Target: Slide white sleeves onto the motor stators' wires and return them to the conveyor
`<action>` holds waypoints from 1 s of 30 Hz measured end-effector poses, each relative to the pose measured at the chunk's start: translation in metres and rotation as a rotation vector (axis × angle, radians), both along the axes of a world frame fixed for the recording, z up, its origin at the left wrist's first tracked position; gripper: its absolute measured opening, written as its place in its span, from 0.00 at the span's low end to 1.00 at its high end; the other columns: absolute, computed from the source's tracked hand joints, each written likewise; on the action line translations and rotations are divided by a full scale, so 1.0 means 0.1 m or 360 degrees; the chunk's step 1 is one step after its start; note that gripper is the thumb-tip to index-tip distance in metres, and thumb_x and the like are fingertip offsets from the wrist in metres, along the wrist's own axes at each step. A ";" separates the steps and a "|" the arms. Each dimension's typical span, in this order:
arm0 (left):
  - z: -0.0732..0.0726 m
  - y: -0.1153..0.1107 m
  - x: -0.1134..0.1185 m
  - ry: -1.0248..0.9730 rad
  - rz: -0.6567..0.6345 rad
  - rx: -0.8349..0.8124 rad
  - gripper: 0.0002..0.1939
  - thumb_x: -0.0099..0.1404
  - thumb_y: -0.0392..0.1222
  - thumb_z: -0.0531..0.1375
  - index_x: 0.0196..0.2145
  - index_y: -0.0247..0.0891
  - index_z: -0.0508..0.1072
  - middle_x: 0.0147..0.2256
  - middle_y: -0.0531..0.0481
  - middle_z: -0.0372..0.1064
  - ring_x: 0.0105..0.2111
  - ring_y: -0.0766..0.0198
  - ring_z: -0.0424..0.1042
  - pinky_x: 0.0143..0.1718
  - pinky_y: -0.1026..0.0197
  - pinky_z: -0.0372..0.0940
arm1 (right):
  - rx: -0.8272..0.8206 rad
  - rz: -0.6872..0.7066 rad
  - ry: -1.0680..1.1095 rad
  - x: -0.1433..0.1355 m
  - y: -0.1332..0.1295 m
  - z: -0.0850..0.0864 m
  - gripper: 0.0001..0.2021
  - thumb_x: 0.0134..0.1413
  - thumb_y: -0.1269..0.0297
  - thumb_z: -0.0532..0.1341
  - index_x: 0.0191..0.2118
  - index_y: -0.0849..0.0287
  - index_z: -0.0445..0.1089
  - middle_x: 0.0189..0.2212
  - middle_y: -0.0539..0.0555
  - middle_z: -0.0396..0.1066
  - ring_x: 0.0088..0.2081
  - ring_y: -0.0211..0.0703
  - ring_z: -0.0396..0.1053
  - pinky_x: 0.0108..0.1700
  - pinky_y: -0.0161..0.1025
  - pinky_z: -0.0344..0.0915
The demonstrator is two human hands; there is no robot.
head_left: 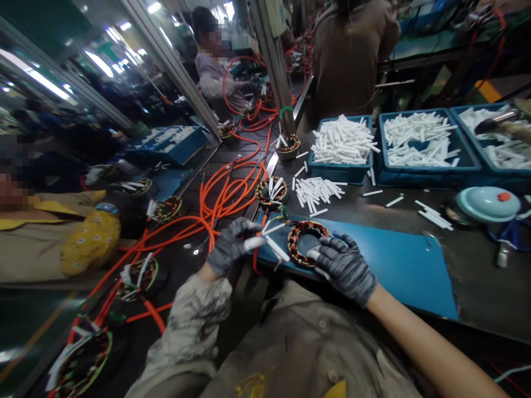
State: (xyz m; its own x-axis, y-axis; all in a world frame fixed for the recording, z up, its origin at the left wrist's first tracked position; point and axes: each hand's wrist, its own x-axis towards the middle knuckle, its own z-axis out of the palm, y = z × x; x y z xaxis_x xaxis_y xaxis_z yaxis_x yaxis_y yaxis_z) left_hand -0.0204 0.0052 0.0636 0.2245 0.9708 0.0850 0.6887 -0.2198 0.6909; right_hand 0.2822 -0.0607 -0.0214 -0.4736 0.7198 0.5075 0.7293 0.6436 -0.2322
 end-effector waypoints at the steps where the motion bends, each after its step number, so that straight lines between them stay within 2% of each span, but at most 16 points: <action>1: 0.11 -0.14 0.06 0.0014 -0.0061 0.0043 0.15 0.55 0.56 0.69 0.38 0.49 0.81 0.38 0.49 0.77 0.41 0.51 0.77 0.50 0.43 0.74 | -0.0007 0.0014 -0.0018 0.07 0.05 0.03 0.12 0.64 0.64 0.61 0.51 0.48 0.76 0.50 0.50 0.79 0.56 0.52 0.69 0.65 0.57 0.53; 3: 0.27 -0.32 0.28 0.0037 -0.0252 0.0150 0.15 0.54 0.57 0.71 0.38 0.53 0.82 0.36 0.49 0.77 0.38 0.52 0.77 0.47 0.44 0.75 | -0.0044 -0.0018 -0.0070 0.21 0.19 0.10 0.15 0.63 0.67 0.60 0.52 0.48 0.76 0.56 0.50 0.75 0.61 0.57 0.65 0.66 0.61 0.51; 4: 0.30 -0.33 0.42 0.0041 -0.0360 0.0144 0.15 0.55 0.57 0.71 0.39 0.53 0.82 0.36 0.49 0.77 0.38 0.53 0.77 0.45 0.46 0.76 | -0.0077 -0.0056 -0.0092 0.27 0.27 0.13 0.17 0.62 0.69 0.60 0.54 0.48 0.75 0.59 0.51 0.73 0.61 0.59 0.64 0.65 0.63 0.52; 6: 0.27 -0.21 0.69 0.0041 -0.0444 0.0119 0.15 0.58 0.56 0.69 0.41 0.50 0.81 0.38 0.49 0.78 0.41 0.53 0.78 0.48 0.48 0.75 | -0.0174 -0.0138 -0.0063 0.37 0.44 0.17 0.20 0.63 0.71 0.57 0.56 0.46 0.74 0.59 0.51 0.73 0.61 0.58 0.66 0.63 0.63 0.57; 8: 0.16 0.03 0.89 0.0078 -0.0397 0.0108 0.19 0.61 0.52 0.67 0.48 0.44 0.78 0.44 0.47 0.77 0.46 0.52 0.77 0.54 0.48 0.72 | -0.0287 -0.0174 0.0089 0.48 0.53 0.21 0.20 0.64 0.69 0.56 0.59 0.50 0.72 0.59 0.54 0.72 0.59 0.56 0.68 0.61 0.58 0.63; 10: 0.07 0.24 0.97 0.0175 -0.0437 0.0185 0.26 0.62 0.49 0.66 0.56 0.38 0.73 0.52 0.42 0.74 0.55 0.49 0.73 0.61 0.46 0.67 | -0.0377 -0.0251 0.0332 0.58 0.48 0.22 0.20 0.66 0.65 0.56 0.61 0.53 0.71 0.58 0.56 0.73 0.57 0.54 0.70 0.59 0.56 0.67; 12: 0.06 0.35 0.98 0.0197 -0.0671 0.0346 0.29 0.64 0.46 0.64 0.61 0.36 0.67 0.59 0.39 0.68 0.61 0.49 0.67 0.65 0.46 0.62 | -0.0453 -0.0343 0.0604 0.67 0.32 0.20 0.19 0.66 0.60 0.57 0.61 0.51 0.70 0.55 0.55 0.75 0.55 0.53 0.72 0.58 0.55 0.68; 14: 0.11 0.35 1.01 0.0134 -0.1001 0.0487 0.26 0.69 0.44 0.59 0.62 0.37 0.65 0.62 0.41 0.66 0.64 0.54 0.64 0.67 0.49 0.59 | -0.0527 -0.0346 0.0807 0.71 0.14 0.16 0.20 0.65 0.57 0.60 0.61 0.49 0.70 0.54 0.54 0.75 0.55 0.52 0.73 0.59 0.54 0.69; 16: 0.16 0.33 1.11 0.0157 -0.1210 0.0530 0.22 0.73 0.44 0.54 0.61 0.38 0.67 0.60 0.42 0.69 0.62 0.58 0.67 0.67 0.51 0.58 | -0.0576 -0.0265 0.0893 0.69 0.03 0.09 0.21 0.66 0.57 0.60 0.63 0.47 0.68 0.58 0.54 0.73 0.57 0.53 0.71 0.61 0.54 0.67; 18: 0.17 0.34 1.27 0.0371 -0.1206 0.0496 0.19 0.74 0.46 0.54 0.57 0.38 0.72 0.55 0.43 0.74 0.57 0.57 0.71 0.67 0.49 0.58 | -0.0595 -0.0170 0.0905 0.64 0.03 0.04 0.23 0.67 0.57 0.58 0.66 0.47 0.64 0.61 0.53 0.70 0.61 0.53 0.68 0.63 0.55 0.64; 20: 0.16 0.38 1.42 0.0665 -0.1110 0.0427 0.17 0.74 0.48 0.54 0.51 0.38 0.77 0.47 0.45 0.78 0.50 0.56 0.75 0.65 0.47 0.59 | -0.0607 -0.0070 0.0916 0.58 0.12 0.01 0.23 0.69 0.58 0.55 0.67 0.47 0.63 0.63 0.53 0.69 0.62 0.52 0.66 0.65 0.55 0.62; 22: 0.16 0.44 1.49 0.0847 -0.1084 0.0365 0.17 0.73 0.49 0.55 0.47 0.38 0.79 0.41 0.46 0.80 0.45 0.56 0.76 0.61 0.47 0.61 | -0.0631 0.0048 0.0945 0.53 0.22 0.02 0.22 0.70 0.58 0.53 0.67 0.47 0.63 0.62 0.53 0.69 0.62 0.51 0.67 0.65 0.54 0.61; 25: 0.18 0.50 1.40 0.0852 -0.1109 0.0337 0.17 0.74 0.49 0.55 0.48 0.41 0.79 0.42 0.47 0.79 0.45 0.57 0.75 0.58 0.50 0.62 | -0.0711 0.0166 0.0987 0.48 0.32 0.09 0.22 0.71 0.56 0.53 0.66 0.48 0.64 0.60 0.54 0.72 0.59 0.50 0.70 0.62 0.52 0.64; 27: 0.18 0.51 1.28 0.0821 -0.1049 0.0350 0.17 0.74 0.48 0.54 0.48 0.41 0.79 0.43 0.47 0.79 0.46 0.57 0.74 0.59 0.49 0.60 | -0.0762 0.0180 0.0954 0.44 0.36 0.16 0.22 0.70 0.55 0.53 0.65 0.50 0.65 0.56 0.55 0.75 0.54 0.50 0.72 0.58 0.50 0.66; 30: 0.10 0.49 1.12 0.0807 -0.0942 0.0342 0.17 0.74 0.47 0.52 0.45 0.39 0.79 0.42 0.46 0.78 0.44 0.56 0.73 0.59 0.47 0.59 | -0.0771 0.0104 0.0702 0.35 0.40 0.28 0.20 0.71 0.56 0.52 0.61 0.54 0.71 0.46 0.57 0.79 0.44 0.49 0.74 0.50 0.47 0.67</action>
State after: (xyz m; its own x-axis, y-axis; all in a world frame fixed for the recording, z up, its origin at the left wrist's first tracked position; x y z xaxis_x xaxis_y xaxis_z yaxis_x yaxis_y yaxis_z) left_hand 0.0913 0.0545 0.0734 0.7574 0.6530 0.0062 0.6349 -0.7386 0.2267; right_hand 0.3171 -0.0202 0.0063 -0.3458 0.8923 0.2901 0.4622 0.4311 -0.7750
